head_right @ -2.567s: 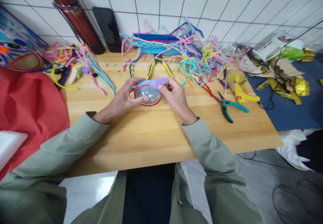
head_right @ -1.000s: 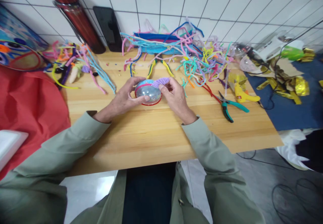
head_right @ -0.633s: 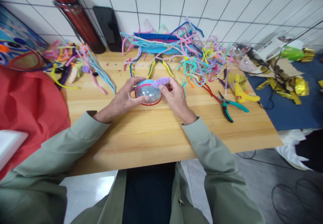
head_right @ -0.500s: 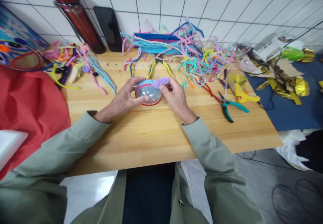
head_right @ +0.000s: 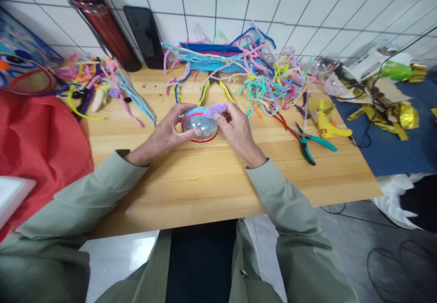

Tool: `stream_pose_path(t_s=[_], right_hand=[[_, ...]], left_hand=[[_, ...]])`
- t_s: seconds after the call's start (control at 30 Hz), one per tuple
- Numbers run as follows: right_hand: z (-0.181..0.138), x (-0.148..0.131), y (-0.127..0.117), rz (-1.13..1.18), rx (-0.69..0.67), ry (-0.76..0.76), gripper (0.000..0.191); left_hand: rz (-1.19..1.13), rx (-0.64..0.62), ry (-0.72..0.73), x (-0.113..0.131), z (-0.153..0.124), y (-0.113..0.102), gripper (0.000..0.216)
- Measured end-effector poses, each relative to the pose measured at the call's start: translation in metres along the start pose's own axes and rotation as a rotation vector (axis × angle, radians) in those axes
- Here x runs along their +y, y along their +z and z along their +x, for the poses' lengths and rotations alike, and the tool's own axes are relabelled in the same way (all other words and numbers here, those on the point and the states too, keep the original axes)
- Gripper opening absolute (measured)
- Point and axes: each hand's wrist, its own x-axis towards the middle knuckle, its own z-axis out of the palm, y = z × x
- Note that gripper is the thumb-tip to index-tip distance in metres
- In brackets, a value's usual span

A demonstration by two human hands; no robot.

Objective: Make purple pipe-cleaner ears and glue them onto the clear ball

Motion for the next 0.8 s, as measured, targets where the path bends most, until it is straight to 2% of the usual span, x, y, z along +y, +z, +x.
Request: stream_pose_path(t_s=[0.2,0.3,0.43,0.53,0.67,0.8], right_hand=[[0.003,-0.001,0.001,0.101,0.003,0.031,0.032],[0.005,-0.006,-0.001,0.192,-0.002,0.077,0.03],[0.004,-0.019,-0.004,0.266,0.001,0.142,0.023],[0.0,-0.032,-0.005,0.279,-0.014,0.158,0.022],[-0.008,-0.05,-0.002,0.287,-0.04,0.161,0.019],[-0.014,-0.06,0.0,0.298,-0.061,0.143,0.017]], left_hand=[[0.002,-0.014,-0.003,-0.003,0.0,-0.001,0.068],[0.011,-0.014,0.015,-0.004,0.001,-0.002,0.07],[0.098,0.068,0.088,0.009,0.0,-0.007,0.07],[0.182,0.135,0.165,0.029,-0.003,-0.011,0.06],[0.259,0.117,0.26,0.054,-0.011,-0.012,0.039],[0.287,0.11,0.34,0.061,-0.014,-0.011,0.025]])
